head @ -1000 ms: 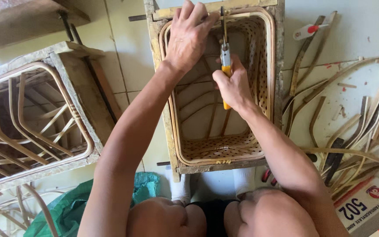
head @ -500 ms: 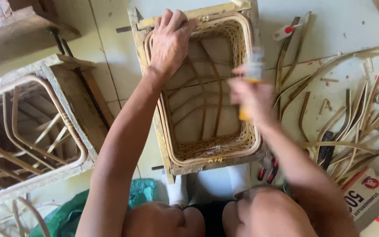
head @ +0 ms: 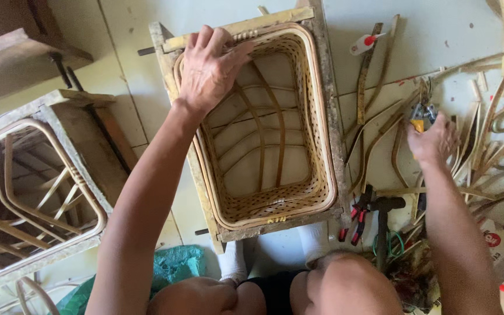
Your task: The person is assembling a rectangular woven basket. They apply glue to the rim, insert a bamboo strip, and secure it with a hammer and nails.
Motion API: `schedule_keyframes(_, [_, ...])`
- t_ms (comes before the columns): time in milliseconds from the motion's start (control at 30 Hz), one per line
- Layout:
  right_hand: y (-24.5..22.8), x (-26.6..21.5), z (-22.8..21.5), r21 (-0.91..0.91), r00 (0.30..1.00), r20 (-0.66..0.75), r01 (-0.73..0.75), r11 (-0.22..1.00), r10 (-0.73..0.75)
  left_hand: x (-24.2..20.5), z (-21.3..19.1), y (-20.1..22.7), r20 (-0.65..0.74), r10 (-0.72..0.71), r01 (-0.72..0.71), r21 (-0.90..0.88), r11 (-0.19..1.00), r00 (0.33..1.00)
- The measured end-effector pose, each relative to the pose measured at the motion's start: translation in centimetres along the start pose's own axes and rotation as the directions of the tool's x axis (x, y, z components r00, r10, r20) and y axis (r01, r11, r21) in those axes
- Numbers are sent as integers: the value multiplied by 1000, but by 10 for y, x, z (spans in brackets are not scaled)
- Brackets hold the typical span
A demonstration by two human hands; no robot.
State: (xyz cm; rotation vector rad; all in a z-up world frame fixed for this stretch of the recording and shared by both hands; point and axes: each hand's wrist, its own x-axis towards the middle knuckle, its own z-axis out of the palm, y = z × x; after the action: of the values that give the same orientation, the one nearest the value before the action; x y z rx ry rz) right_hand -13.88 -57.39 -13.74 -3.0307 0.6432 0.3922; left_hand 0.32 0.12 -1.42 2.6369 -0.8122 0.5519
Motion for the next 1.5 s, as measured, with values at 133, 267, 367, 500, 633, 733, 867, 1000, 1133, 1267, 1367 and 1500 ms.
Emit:
schedule_keyframes(133, [-54,-3,-68,33,942,-247,244,969,-228,5,9,6,-80,-80,77,-38,996,994])
schedule_keyframes(267, [-188,-54,-151,727,886,-265,442,526,-380,4,10,11,-57,-104,97,-112,989,993])
schedule_keyframes(367, [-314,-75,-167,987,796,158,-148,66,-584,3,6,16,-57,-101,93,-140,986,993])
schedule_keyframes(500, [-420,-71,-146,891,817,348,-441,-109,-460,10,-1,14,-29,-148,140,-190,972,989])
schedule_keyframes(633, [-438,-68,-111,884,884,266,-383,-269,-385,12,-6,18,-4,-158,155,-176,972,987])
schedule_keyframes(733, [-435,-65,-92,818,883,243,-409,-405,-401,13,-10,20,0,-164,160,-217,963,986])
schedule_keyframes(867, [-426,-66,-90,729,853,318,-499,-469,-414,12,-16,20,14,-150,150,-194,969,989])
schedule_keyframes(1000, [-415,-64,-103,802,847,242,-449,-393,-473,10,-18,19,35,-137,141,-199,970,990])
schedule_keyframes(1133, [-408,-55,-110,823,811,293,-483,-298,-507,11,-19,18,40,-126,131,-197,972,991])
schedule_keyframes(1267, [-404,-45,-108,829,777,315,-505,-240,-545,13,-23,16,27,-86,90,-243,966,996])
schedule_keyframes(1367, [-399,-40,-105,841,754,309,-501,-202,-580,13,-25,15,38,-77,84,-264,961,996])
schedule_keyframes(1500, [-392,-35,-105,828,710,332,-535,-169,-620,14,-27,13,58,-83,96,-280,955,995])
